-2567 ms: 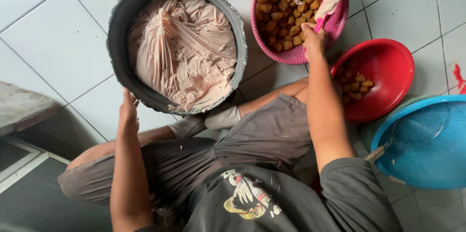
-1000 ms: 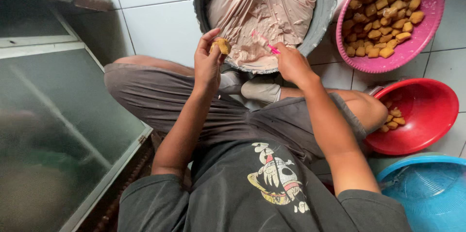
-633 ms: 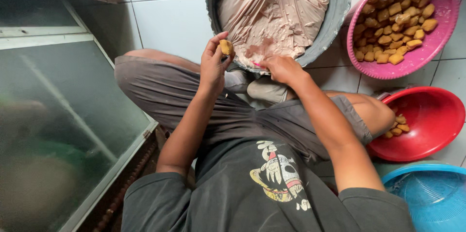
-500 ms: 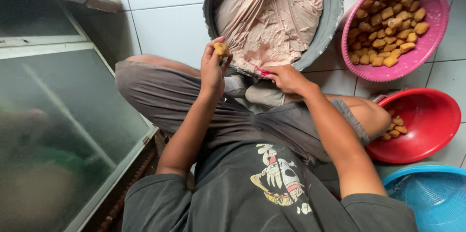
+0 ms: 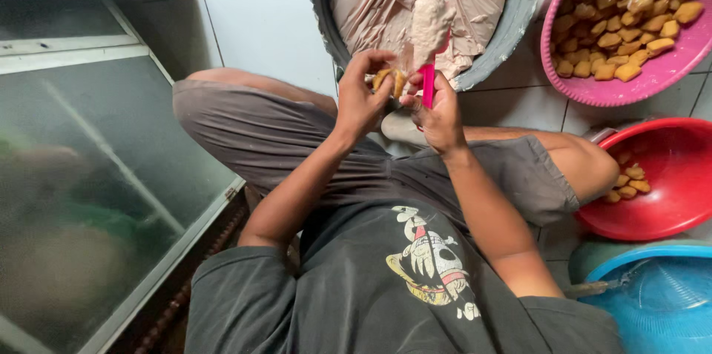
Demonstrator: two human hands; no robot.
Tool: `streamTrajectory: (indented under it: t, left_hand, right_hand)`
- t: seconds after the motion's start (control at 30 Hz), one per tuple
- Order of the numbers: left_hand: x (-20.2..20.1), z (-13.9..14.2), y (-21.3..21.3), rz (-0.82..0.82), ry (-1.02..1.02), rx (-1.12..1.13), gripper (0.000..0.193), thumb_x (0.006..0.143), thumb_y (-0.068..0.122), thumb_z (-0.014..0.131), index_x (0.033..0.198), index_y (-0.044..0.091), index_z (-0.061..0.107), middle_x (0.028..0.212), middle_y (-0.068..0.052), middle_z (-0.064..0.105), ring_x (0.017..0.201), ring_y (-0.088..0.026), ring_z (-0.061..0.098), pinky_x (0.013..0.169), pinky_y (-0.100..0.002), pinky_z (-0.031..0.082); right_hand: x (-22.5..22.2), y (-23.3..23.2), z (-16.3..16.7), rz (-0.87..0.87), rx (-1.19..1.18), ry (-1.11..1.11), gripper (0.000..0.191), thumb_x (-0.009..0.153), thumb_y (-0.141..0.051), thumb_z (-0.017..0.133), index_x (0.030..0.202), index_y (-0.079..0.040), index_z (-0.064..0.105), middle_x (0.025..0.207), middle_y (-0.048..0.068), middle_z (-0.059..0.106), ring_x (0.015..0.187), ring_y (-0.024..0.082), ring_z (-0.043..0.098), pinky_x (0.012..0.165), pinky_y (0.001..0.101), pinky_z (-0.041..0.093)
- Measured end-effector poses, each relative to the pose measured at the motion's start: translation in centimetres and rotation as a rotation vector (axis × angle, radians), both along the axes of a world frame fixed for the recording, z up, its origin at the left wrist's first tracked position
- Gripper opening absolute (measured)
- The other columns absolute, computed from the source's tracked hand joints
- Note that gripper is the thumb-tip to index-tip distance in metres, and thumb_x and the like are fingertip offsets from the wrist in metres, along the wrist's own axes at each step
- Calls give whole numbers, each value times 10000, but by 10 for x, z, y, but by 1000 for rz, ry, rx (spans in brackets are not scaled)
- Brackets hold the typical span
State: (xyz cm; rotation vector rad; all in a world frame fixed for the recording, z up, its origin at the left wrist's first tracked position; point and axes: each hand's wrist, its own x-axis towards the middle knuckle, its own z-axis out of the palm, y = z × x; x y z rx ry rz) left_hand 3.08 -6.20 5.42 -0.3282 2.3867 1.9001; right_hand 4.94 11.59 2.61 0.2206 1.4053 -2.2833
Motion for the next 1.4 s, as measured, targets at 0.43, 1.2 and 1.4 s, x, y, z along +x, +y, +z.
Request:
streamTrajectory:
  t: [0.43,1.2,1.4]
  left_hand:
    - [3,-33,19,-183,-377,884,299,1042,230,595,1259,28,628,1163,-58,688,1052,-117,669,931,-285,564]
    - [-23,44,27,-371,-31,1055,713,1068,25,616,1667,-21,233,1692,-110,385,1551,-152,402,1286,-280,328]
    - [-25,44,30,-205,-110,834,791,953,47,728,1636,7,330,1468,-199,596,1318,-203,580,1149,-355,464]
  right_hand:
    - [-20,26,15,-131,59,162,279,1024,-103,713,1252,-29,570,1039,25,649,792,34,544,671,208,429]
    - [-1,50,66,-165,958,512,234,1108,-204,571,1153,7,663,929,87,561,784,181,531,685,322,425]
    - [-1,55,79,-236,1166,746,236,1057,-187,692,1185,11,700,927,119,579,767,234,570,679,368,465]
